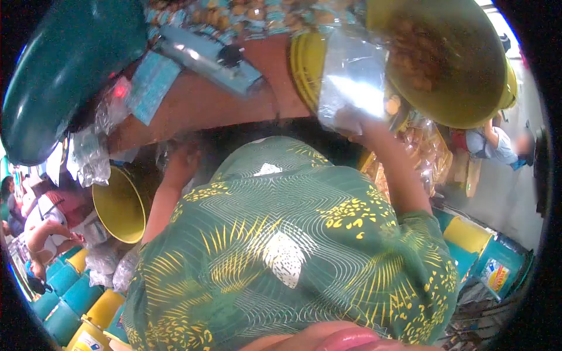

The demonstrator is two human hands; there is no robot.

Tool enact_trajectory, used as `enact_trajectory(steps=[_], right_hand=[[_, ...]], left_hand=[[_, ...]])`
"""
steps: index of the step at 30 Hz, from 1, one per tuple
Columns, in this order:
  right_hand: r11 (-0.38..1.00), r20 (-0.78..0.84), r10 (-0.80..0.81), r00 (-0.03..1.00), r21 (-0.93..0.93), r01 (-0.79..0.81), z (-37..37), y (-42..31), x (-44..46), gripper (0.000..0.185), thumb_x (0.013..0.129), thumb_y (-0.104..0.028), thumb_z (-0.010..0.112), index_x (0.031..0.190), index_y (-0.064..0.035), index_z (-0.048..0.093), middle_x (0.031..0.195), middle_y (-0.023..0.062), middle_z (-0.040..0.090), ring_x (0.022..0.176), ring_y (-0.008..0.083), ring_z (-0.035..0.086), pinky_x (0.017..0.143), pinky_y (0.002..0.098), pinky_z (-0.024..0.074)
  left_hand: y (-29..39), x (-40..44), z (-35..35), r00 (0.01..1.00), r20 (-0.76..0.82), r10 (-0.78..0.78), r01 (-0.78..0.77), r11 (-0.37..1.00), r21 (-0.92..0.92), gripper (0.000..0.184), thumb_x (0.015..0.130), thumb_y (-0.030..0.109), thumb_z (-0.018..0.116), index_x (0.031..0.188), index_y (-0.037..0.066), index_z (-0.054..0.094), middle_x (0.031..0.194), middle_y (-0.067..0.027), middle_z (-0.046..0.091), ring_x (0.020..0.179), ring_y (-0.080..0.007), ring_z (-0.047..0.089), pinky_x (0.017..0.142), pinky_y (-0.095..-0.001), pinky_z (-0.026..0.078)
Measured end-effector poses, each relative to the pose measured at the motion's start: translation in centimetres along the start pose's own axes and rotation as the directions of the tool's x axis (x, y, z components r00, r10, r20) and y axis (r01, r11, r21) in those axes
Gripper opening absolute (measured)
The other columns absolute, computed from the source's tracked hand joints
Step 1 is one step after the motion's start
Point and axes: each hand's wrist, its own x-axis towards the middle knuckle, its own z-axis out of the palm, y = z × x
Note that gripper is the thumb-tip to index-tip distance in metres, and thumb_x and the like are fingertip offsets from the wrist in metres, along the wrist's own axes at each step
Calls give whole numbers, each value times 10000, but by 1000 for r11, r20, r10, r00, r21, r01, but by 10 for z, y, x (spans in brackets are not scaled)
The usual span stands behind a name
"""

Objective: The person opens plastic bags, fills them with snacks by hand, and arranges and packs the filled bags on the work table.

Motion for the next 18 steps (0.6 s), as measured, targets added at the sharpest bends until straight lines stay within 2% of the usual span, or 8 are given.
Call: enact_trajectory(steps=[2,5,6,8,11,13,14,18], right_hand=[[998,-128,-47,991,29,51,19,-4,12,389,861,-310,770,1136,-75,627,1128,198,656,1051,336,644,931,453,499],[996,-262,-92,961,-19,90,-42,73,-44,281,871,-270,761,983,-39,647,983,208,684,911,350,674,799,470,519],[992,-257,36,966,128,-3,15,-25,0,269,876,-264,749,985,-41,645,972,208,681,910,358,668,802,468,519],[923,-229,305,925,312,-227,6,-67,12,246,885,-251,724,991,-46,640,951,206,675,909,373,658,807,463,520],[855,-240,369,898,467,-226,20,-83,24,218,898,-235,675,1002,-46,642,922,207,669,919,401,644,822,469,520],[965,-432,-119,894,160,206,56,-68,32,204,877,-215,653,978,-38,656,879,202,667,895,411,643,811,490,519],[975,-386,-223,895,-77,209,58,-69,31,190,846,-205,653,930,-37,683,887,199,671,888,409,646,808,515,511],[989,-221,-116,968,-117,91,43,-72,32,137,835,-165,659,863,-39,705,932,203,660,896,402,637,800,519,508]], left_hand=[[16,15,-21,986,-29,162,-162,987,17,407,957,278,661,1326,111,622,1349,-176,617,1190,-300,640,1010,-417,496],[149,27,36,970,28,242,-234,959,-160,408,956,262,658,1324,90,620,1273,-165,644,1146,-305,650,989,-402,504],[73,14,-31,971,56,233,-225,967,-121,412,954,257,660,1326,84,618,1256,-162,648,1139,-303,651,987,-399,505],[88,18,-47,951,87,295,-283,950,-131,420,950,246,662,1328,70,614,1223,-156,655,1127,-298,652,982,-393,506],[108,25,-62,917,148,370,-364,929,-66,439,958,209,668,1365,68,582,1259,-155,643,1154,-287,648,964,-381,525],[122,23,-64,914,97,393,-380,916,-126,444,935,231,675,1329,37,607,1239,-156,647,1137,-295,650,973,-389,512],[125,23,-65,913,98,396,-381,914,-142,445,935,231,674,1330,35,606,1245,-157,644,1142,-297,648,977,-391,511],[146,17,-74,909,122,399,-364,901,-238,472,952,190,679,1376,24,555,1315,-158,609,1215,-275,616,1031,-387,486]])
